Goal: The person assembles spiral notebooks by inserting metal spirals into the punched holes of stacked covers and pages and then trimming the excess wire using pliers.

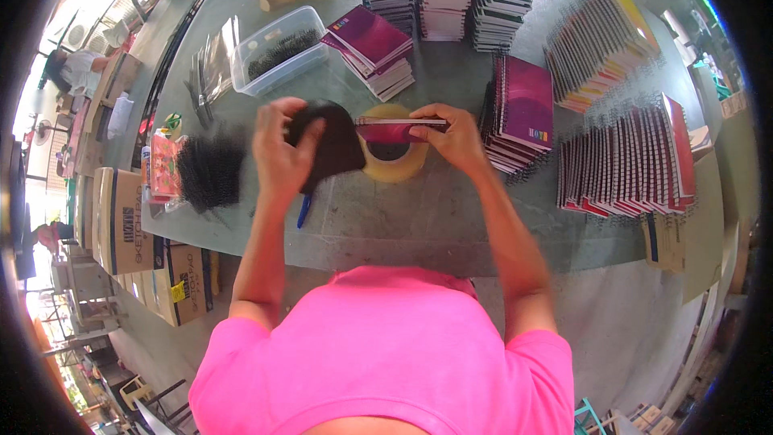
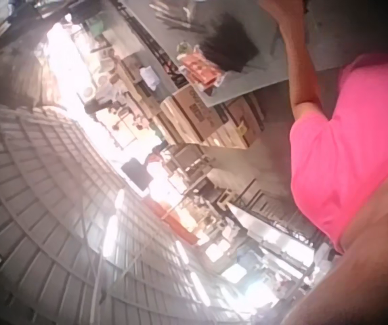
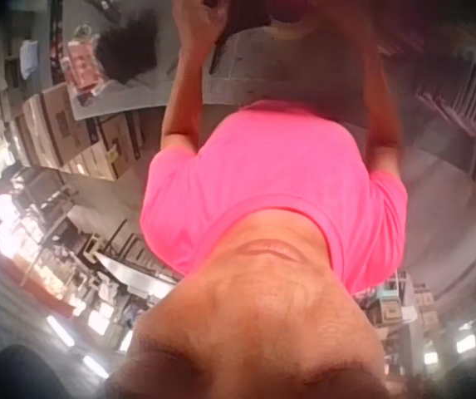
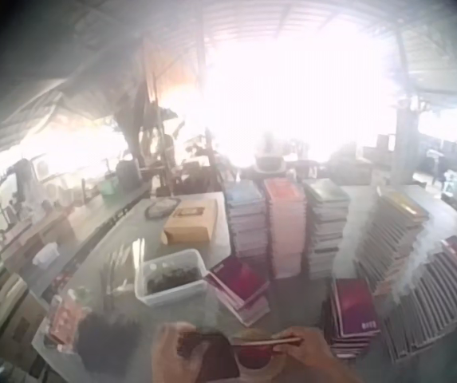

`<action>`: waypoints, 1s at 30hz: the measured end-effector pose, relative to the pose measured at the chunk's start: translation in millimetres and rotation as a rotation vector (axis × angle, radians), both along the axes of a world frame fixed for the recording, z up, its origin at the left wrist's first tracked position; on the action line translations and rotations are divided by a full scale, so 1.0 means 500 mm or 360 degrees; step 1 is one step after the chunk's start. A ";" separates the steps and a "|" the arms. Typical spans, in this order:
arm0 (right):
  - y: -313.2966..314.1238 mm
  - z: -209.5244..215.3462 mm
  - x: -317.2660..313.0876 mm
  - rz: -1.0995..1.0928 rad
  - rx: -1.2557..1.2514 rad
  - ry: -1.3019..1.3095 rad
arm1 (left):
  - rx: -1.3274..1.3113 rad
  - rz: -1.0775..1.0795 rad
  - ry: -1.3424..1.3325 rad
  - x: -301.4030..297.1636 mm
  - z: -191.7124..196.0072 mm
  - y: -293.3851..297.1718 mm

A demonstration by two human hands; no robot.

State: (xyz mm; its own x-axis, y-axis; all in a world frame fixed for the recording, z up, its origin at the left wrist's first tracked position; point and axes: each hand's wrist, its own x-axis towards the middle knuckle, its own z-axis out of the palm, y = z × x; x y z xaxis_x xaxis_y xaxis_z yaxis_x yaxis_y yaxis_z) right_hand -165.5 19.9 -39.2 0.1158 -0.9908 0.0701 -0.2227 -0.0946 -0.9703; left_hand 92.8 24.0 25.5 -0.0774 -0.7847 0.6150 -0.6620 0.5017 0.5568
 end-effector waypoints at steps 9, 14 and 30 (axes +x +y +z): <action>0.013 0.028 0.037 -0.0147 0.0000 -0.0569 | -0.0168 0.0030 0.0641 0.059 0.114 0.010; 0.011 -0.029 0.030 -0.0009 0.0058 -0.0424 | -0.0252 0.0189 0.0412 0.055 0.105 0.011; 0.005 -0.035 0.030 0.0084 0.0218 -0.0306 | 0.0094 -0.0361 -0.0256 -0.031 -0.063 0.024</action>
